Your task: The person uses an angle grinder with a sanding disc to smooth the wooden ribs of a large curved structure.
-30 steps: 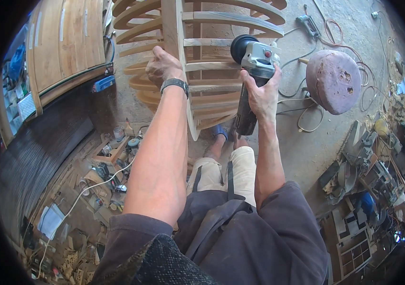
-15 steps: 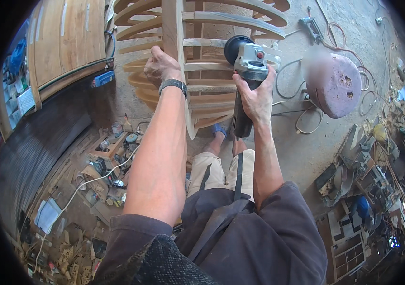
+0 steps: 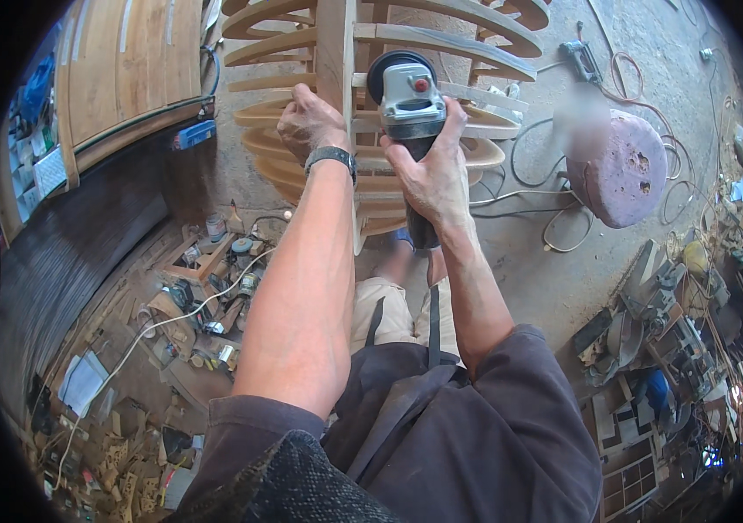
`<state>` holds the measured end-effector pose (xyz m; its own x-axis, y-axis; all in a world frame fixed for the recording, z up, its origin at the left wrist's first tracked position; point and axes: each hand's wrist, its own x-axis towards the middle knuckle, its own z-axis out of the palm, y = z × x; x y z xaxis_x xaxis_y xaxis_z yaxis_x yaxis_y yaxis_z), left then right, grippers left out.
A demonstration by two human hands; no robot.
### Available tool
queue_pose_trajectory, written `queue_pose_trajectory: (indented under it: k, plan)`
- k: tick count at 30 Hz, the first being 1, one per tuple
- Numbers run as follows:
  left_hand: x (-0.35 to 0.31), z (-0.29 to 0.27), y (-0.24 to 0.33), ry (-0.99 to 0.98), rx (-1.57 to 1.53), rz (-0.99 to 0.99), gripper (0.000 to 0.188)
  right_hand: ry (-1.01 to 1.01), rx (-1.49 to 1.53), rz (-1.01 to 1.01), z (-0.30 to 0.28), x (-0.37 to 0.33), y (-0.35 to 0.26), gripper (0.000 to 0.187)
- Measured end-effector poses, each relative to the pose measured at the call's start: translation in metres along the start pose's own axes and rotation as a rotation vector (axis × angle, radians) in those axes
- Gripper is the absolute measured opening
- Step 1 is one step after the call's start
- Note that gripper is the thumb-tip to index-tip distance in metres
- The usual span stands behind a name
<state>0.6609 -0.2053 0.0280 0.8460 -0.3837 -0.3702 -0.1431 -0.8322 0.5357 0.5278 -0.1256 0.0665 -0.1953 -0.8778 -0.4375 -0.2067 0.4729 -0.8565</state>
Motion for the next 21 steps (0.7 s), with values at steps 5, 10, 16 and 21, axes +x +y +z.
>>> queue_pose_trajectory:
  k: [5, 10, 16, 21]
  plan:
    - [-0.006, -0.004, 0.006, -0.028, -0.014, -0.006, 0.052, 0.037, -0.093, -0.055, 0.006, 0.0, 0.002, 0.084]
    - [-0.008, -0.004, 0.01, -0.028, -0.046, -0.029, 0.055, 0.079, 0.014, -0.131, 0.001, 0.013, -0.021, 0.08]
    - [-0.006, -0.002, 0.004, 0.044, -0.015, 0.042, 0.052, 0.051, 0.016, -0.12, 0.008, 0.035, -0.041, 0.077]
    - [-0.006, 0.005, 0.001, 0.058, 0.006, 0.054, 0.053, 0.044, -0.023, -0.079, 0.006, 0.041, -0.047, 0.077]
